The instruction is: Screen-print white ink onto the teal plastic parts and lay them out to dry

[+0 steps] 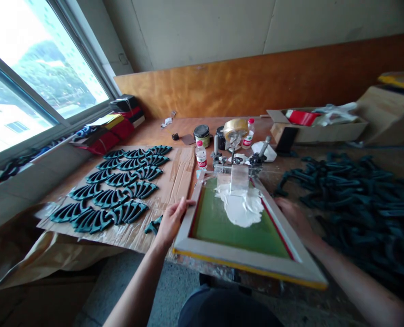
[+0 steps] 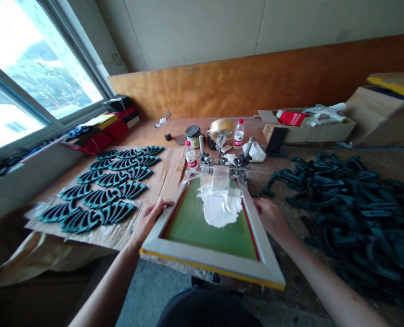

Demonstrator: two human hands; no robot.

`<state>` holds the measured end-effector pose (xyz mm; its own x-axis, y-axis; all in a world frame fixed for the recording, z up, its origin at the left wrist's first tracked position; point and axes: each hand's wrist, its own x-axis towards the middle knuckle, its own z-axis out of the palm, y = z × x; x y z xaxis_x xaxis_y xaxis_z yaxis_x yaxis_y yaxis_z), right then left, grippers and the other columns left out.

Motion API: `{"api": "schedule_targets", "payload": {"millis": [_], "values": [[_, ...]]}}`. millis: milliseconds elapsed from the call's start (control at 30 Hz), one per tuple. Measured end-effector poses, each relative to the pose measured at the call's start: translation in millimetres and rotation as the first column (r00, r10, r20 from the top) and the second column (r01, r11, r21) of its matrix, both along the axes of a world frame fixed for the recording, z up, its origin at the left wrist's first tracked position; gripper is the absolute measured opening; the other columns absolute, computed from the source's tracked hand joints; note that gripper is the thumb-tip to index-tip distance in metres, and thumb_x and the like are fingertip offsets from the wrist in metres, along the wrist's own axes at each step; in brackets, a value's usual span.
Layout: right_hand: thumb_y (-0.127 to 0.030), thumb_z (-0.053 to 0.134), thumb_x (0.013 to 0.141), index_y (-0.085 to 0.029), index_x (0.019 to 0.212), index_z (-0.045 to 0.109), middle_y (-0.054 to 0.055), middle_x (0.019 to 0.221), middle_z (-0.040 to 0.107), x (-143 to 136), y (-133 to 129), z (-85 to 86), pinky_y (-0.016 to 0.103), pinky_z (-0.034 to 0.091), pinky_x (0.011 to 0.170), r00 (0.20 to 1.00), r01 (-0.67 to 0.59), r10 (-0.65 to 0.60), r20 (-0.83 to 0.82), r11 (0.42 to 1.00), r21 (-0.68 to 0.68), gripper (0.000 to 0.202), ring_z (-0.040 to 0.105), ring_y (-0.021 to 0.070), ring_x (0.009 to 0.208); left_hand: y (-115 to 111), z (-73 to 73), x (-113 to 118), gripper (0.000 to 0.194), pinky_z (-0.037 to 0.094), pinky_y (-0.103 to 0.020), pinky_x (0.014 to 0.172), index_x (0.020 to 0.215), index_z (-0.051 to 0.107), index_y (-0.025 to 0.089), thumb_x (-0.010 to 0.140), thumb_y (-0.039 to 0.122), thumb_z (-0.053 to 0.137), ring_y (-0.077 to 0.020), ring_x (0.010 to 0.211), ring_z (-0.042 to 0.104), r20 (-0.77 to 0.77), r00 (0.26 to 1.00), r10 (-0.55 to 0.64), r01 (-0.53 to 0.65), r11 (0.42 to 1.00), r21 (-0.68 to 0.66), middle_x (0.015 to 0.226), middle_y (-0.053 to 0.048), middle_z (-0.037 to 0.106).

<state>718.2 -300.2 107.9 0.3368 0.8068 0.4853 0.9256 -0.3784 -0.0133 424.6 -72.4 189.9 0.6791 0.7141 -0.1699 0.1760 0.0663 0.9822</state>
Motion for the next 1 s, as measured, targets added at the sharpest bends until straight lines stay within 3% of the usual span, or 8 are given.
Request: {"api": "schedule_targets", "payload": {"millis": [133,233,367,533,600,733,833,1000], "values": [[-0.031,0.062,0.087,-0.012,0.125,0.058,0.014,0.118,0.062,12,38,31.6,0.034,0.052,0.089,0.99,-0.055,0.07,-0.126,0.991,0.12,0.043,0.061,0.0244,0.104,-11,-76.8,-16,0.071,0.038,-0.021,0.057,0.139,0.05,0.015,0.081,0.056,0.058,-0.0131,0.061,0.053,-0.219,0.975,-0.026,0.048,0.994,0.096,0.066,0.002,0.058],[-0.027,0.073,0.077,-0.016,0.116,0.059,0.012,0.112,0.061,-12,73,40.5,0.037,0.049,0.088,0.975,-0.15,0.134,-0.179,0.986,-0.077,0.044,0.057,0.0273,0.105,-12,-106.0,-12,0.062,0.036,-0.021,0.058,0.145,0.041,0.02,0.088,0.045,0.049,-0.0125,0.059,0.052,-0.405,0.914,0.016,0.106,0.955,0.277,0.063,0.005,0.053],[-0.011,0.059,0.082,-0.018,0.087,0.06,0.006,0.084,0.064,-51,70,23.2,0.03,0.047,0.071,0.953,-0.245,0.175,-0.247,0.926,-0.287,0.008,0.059,0.021,0.082,-8,-109.8,-9,0.056,0.036,-0.022,0.06,0.143,0.044,0.023,0.091,0.043,0.044,-0.0139,0.064,0.057,-0.507,0.862,0.0,0.187,0.929,0.319,0.068,0.003,0.059],[0.002,0.047,0.077,-0.017,0.082,0.06,0.005,0.083,0.063,-64,25,13.4,0.029,0.043,0.071,0.82,-0.569,0.516,-0.249,0.782,-0.253,0.024,0.056,0.0198,0.082,-6,-110.1,-11,0.056,0.038,-0.022,0.063,0.142,0.046,0.024,0.09,0.046,0.044,-0.0155,0.068,0.06,-0.514,0.857,-0.015,0.192,0.937,0.293,0.073,0.001,0.064],[0.0,0.049,0.075,-0.019,0.077,0.058,0.003,0.078,0.062,-61,23,18.6,0.028,0.042,0.069,0.779,-0.622,0.551,-0.3,0.739,-0.258,0.021,0.055,0.0186,0.078,-7,-111.3,-11,0.056,0.038,-0.022,0.063,0.14,0.047,0.023,0.089,0.046,0.045,-0.0156,0.068,0.06,-0.503,0.864,-0.011,0.184,0.938,0.295,0.073,0.0,0.065],[-0.002,0.048,0.079,-0.017,0.081,0.062,0.005,0.08,0.064,-68,31,13.8,0.03,0.045,0.072,0.84,-0.534,0.507,-0.191,0.836,-0.129,0.021,0.057,0.0197,0.081,-8,-109.9,-12,0.056,0.038,-0.022,0.061,0.14,0.048,0.022,0.089,0.047,0.045,-0.0148,0.064,0.056,-0.454,0.891,-0.013,0.161,0.944,0.289,0.068,0.002,0.061],[-0.001,0.041,0.083,-0.013,0.094,0.065,0.011,0.091,0.066,-81,20,-1.4,0.032,0.047,0.077,0.822,-0.569,0.569,-0.019,0.822,0.003,0.029,0.059,0.0216,0.09,-8,-108.3,-12,0.056,0.036,-0.023,0.059,0.138,0.049,0.022,0.089,0.049,0.046,-0.014,0.061,0.053,-0.425,0.905,-0.011,0.141,0.951,0.276,0.064,0.004,0.056],[-0.015,0.054,0.088,-0.02,0.101,0.065,0.005,0.087,0.067,-70,23,7.7,0.029,0.05,0.075,0.816,-0.543,0.517,-0.258,0.839,-0.037,0.017,0.062,0.0186,0.083,-7,-109.8,-13,0.057,0.036,-0.023,0.058,0.136,0.051,0.021,0.087,0.05,0.049,-0.0135,0.061,0.052,-0.378,0.926,-0.021,0.116,0.966,0.23,0.064,0.004,0.054]]}}
